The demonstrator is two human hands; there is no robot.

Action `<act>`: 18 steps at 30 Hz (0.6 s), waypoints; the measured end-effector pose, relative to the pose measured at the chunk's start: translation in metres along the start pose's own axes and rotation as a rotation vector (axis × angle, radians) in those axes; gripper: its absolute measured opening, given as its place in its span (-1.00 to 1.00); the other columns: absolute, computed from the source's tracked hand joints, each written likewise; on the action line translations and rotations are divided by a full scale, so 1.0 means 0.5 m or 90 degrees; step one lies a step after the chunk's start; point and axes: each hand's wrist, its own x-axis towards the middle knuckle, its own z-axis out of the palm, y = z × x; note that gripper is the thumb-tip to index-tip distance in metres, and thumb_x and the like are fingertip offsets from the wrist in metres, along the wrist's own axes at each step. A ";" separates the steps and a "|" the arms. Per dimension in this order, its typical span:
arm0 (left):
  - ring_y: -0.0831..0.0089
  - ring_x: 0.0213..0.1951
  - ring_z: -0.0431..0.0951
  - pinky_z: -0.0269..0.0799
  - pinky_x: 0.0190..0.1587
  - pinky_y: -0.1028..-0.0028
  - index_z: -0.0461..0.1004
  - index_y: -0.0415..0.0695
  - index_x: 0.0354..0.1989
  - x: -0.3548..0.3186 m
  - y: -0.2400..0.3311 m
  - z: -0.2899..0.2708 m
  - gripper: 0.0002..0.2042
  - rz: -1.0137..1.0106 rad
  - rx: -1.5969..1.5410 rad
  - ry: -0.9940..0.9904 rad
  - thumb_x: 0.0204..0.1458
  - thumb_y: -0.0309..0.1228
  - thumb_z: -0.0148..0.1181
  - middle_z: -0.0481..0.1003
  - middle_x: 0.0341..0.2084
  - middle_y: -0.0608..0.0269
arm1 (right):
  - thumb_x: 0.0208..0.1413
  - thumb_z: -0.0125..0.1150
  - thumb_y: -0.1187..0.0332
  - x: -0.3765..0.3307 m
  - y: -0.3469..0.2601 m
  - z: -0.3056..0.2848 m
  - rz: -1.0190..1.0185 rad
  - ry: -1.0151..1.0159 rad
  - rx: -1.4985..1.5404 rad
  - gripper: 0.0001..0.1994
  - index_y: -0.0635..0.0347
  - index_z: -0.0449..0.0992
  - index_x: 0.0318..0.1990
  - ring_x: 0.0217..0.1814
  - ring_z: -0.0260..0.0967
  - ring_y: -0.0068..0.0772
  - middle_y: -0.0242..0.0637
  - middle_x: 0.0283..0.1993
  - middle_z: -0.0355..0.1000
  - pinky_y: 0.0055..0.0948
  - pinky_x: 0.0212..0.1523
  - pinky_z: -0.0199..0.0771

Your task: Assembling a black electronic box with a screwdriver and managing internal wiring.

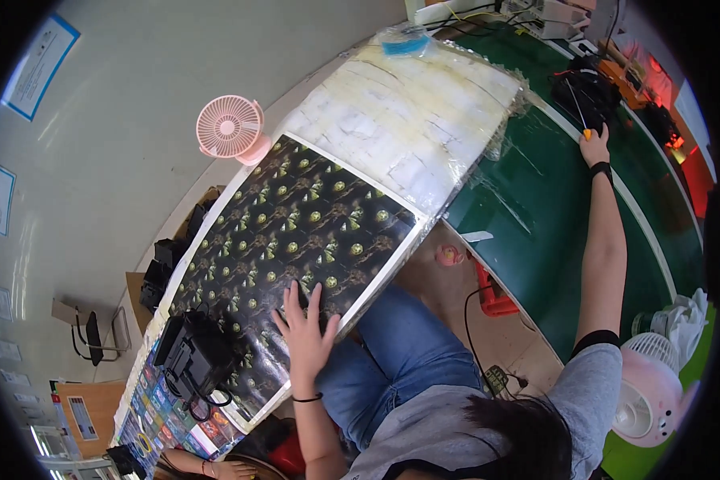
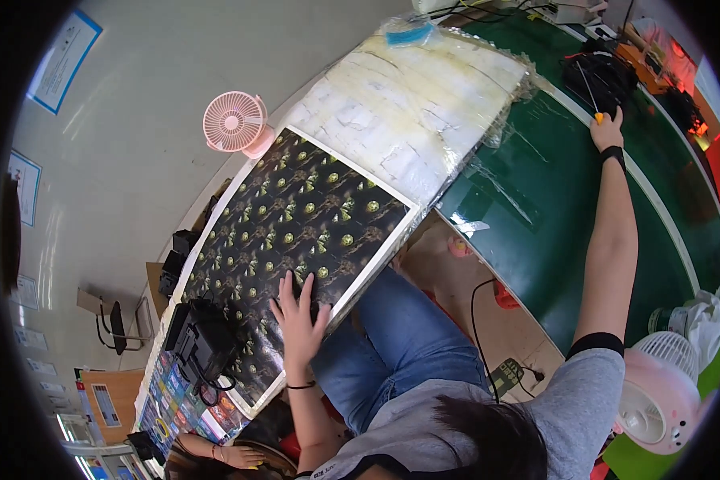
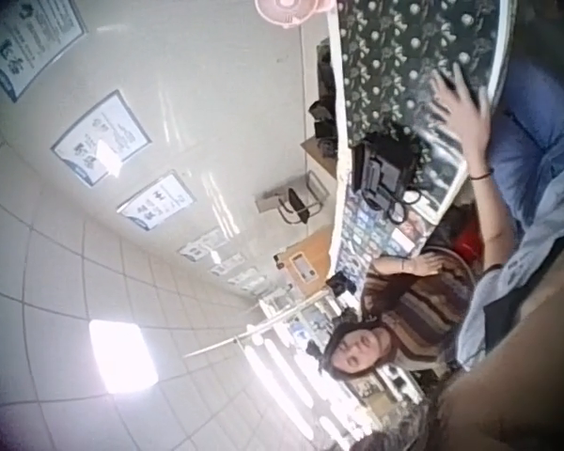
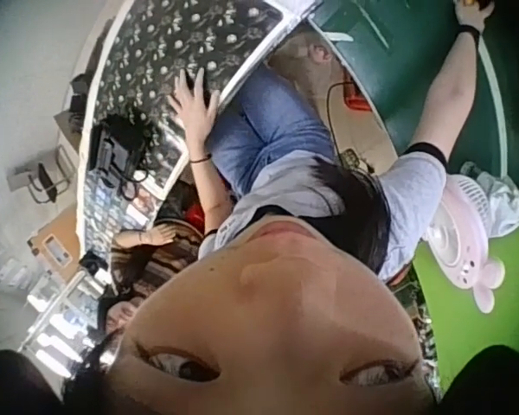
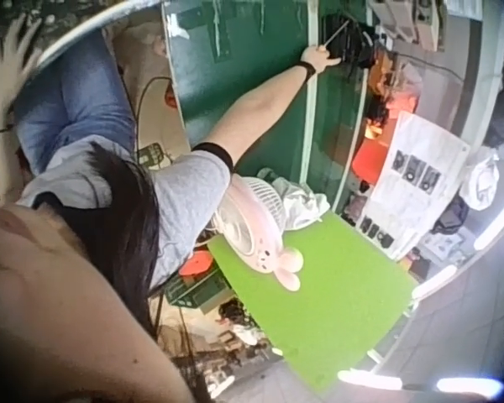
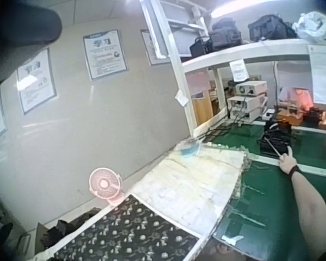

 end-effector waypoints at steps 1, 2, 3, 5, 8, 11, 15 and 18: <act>0.04 0.40 0.07 -0.26 0.38 -0.19 0.34 0.14 0.28 -0.004 0.001 0.009 -0.34 -0.015 -0.013 0.007 -0.04 -0.02 0.33 0.12 0.37 0.08 | 0.17 0.10 0.09 -0.004 -0.014 -0.003 -0.011 -0.003 -0.016 -0.55 0.07 0.42 0.16 0.18 0.41 0.08 -0.13 0.56 -0.24 -0.13 0.22 0.39; 0.05 0.41 0.05 -0.26 0.39 -0.15 0.36 0.14 0.26 -0.005 -0.005 0.008 -0.33 -0.032 -0.040 0.009 -0.07 0.01 0.34 0.13 0.37 0.07 | 0.16 0.11 0.13 -0.006 -0.029 -0.016 -0.011 -0.034 -0.007 -0.56 0.17 0.42 0.12 0.23 0.35 0.08 -0.02 0.48 -0.08 -0.15 0.25 0.35; 0.05 0.41 0.05 -0.26 0.39 -0.15 0.36 0.14 0.26 -0.004 -0.009 0.006 -0.33 -0.038 -0.038 0.010 -0.07 0.01 0.34 0.13 0.37 0.07 | 0.16 0.11 0.13 -0.010 -0.039 -0.008 -0.016 -0.037 -0.005 -0.56 0.17 0.42 0.12 0.23 0.35 0.08 -0.02 0.48 -0.08 -0.15 0.25 0.35; 0.05 0.40 0.06 -0.26 0.39 -0.13 0.38 0.12 0.25 0.000 -0.005 0.011 -0.33 -0.034 -0.035 0.021 -0.09 0.01 0.35 0.14 0.36 0.08 | 0.12 0.17 0.16 -0.007 -0.033 -0.019 -0.038 0.005 -0.035 -0.55 0.16 0.41 0.12 0.21 0.36 0.07 -0.03 0.40 0.07 -0.15 0.24 0.36; 0.06 0.40 0.08 -0.25 0.39 -0.13 0.39 0.12 0.24 0.000 -0.006 0.011 -0.34 -0.023 -0.035 0.028 -0.10 0.01 0.36 0.15 0.36 0.08 | 0.09 0.24 0.21 -0.017 -0.050 -0.035 -0.024 0.025 0.005 -0.57 0.14 0.40 0.10 0.18 0.37 0.02 -0.06 0.26 0.25 -0.16 0.17 0.41; 0.06 0.39 0.09 -0.23 0.38 -0.13 0.39 0.12 0.23 -0.004 -0.011 0.009 -0.34 -0.023 -0.043 0.034 -0.10 0.00 0.36 0.16 0.35 0.08 | 0.09 0.28 0.21 -0.010 -0.079 -0.065 -0.041 0.055 -0.061 -0.61 0.10 0.44 0.06 0.14 0.40 -0.03 -0.12 0.18 0.38 -0.15 0.12 0.45; 0.06 0.39 0.09 -0.22 0.38 -0.13 0.40 0.12 0.22 -0.004 -0.012 0.011 -0.34 -0.023 -0.046 0.031 -0.11 0.00 0.37 0.17 0.35 0.08 | 0.09 0.32 0.13 -0.010 -0.118 -0.142 -0.110 -0.063 -0.249 -0.64 0.12 0.53 -0.04 0.09 0.44 -0.06 -0.16 0.00 0.53 -0.14 0.09 0.47; 0.06 0.39 0.09 -0.22 0.38 -0.12 0.40 0.13 0.22 -0.004 -0.012 0.009 -0.34 -0.025 -0.034 0.037 -0.11 0.00 0.37 0.17 0.35 0.09 | 0.09 0.31 0.05 -0.018 -0.137 -0.161 -0.087 -0.077 -0.254 -0.61 0.16 0.56 -0.09 0.09 0.45 -0.04 -0.11 -0.04 0.55 -0.14 0.08 0.48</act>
